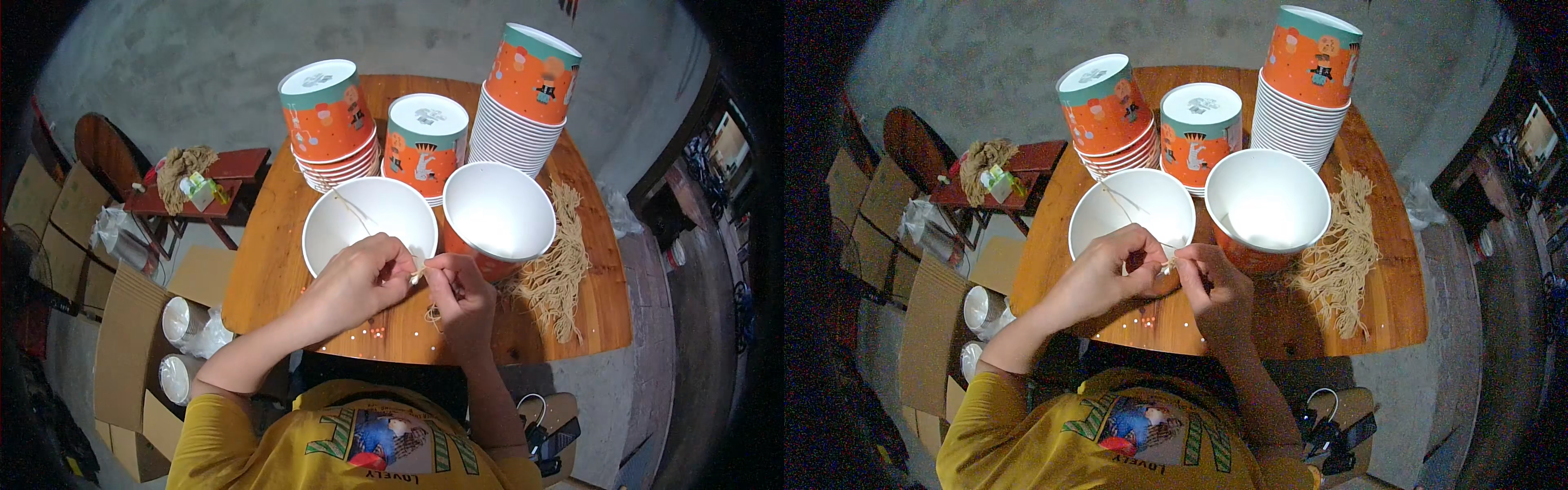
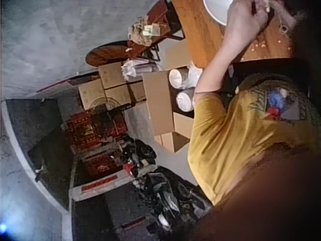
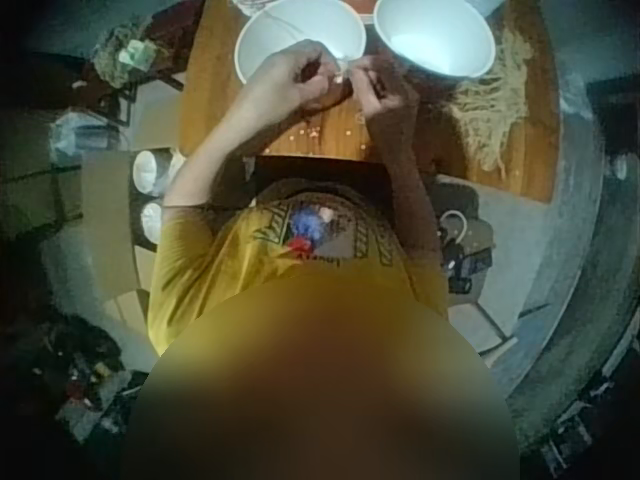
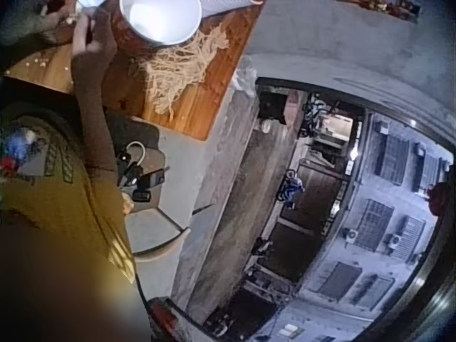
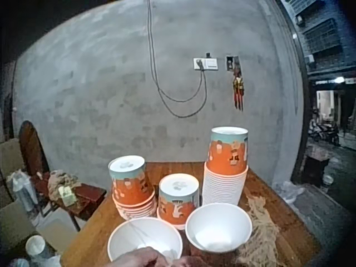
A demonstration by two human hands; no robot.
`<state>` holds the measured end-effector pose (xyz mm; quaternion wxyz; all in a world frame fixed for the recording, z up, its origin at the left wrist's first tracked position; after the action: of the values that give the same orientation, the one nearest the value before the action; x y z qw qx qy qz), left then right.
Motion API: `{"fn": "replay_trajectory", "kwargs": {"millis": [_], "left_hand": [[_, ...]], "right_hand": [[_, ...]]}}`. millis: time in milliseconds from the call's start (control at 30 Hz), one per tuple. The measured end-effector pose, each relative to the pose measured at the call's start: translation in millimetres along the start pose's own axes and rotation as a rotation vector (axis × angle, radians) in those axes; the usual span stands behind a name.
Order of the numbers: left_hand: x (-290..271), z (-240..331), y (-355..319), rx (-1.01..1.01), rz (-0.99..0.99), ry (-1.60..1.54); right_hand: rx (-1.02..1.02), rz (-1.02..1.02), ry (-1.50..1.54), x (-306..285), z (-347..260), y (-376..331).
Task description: Assembling and preparing festive paper cups by placing items inside and managing strings.
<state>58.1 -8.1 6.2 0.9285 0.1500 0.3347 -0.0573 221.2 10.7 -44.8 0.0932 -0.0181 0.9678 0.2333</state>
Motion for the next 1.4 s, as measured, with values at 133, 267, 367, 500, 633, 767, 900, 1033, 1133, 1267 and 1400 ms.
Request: {"fn": "replay_trajectory", "kwargs": {"millis": [133, 267, 367, 500, 633, 767, 900, 1033, 1133, 1267, 1400], "left_hand": [[0, 4, 0, -0.018, -0.009, -0.011], [-1, 6, -1, -0.028, 0.025, -0.091], [0, 8, -2, -0.013, 0.046, -0.082], [0, 8, -3, -0.029, 0.048, -0.045], [0, 6, -5, 0.018, 0.068, -0.026], [1, 8, -3, 0.027, 0.072, -0.011], [2, 6, -5, 0.097, 0.098, 0.002], [1, 6, -6, 0.135, 0.136, 0.042], [1, 2, -8, 0.124, 0.169, 0.049], [1, 4, -10, 0.131, 0.142, 0.070], [2, 5, -10, 0.157, 0.152, 0.066]], "right_hand": [[0.077, -0.003, 0.057, -1, 1, -1], [0.086, -0.130, -0.048, -4, -13, 2], [-0.126, -0.179, -0.256, -4, -12, 3], [-0.347, -0.102, -0.380, -4, -17, 3], [-0.421, -0.071, -0.425, -3, -21, 5], [-0.388, -0.066, -0.440, -4, -23, 5], [-0.409, -0.074, -0.494, -1, -24, 4], [-0.436, -0.069, -0.546, -3, -23, 4], [-0.427, -0.060, -0.543, -3, -20, 3], [-0.410, -0.110, -0.540, -4, -13, 1], [-0.363, -0.068, -0.429, -3, -15, 1]]}}
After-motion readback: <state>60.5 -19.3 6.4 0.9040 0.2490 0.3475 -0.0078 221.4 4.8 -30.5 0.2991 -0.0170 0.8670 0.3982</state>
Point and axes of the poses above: each hand's wrist, its own y-axis towards the middle knuckle, its own x-axis out of the palm, z = x × y, the point moved 2 cm from there along y, towards the middle knuckle, and after that the axes turned 2 degrees about z, right-handed, at the moved point
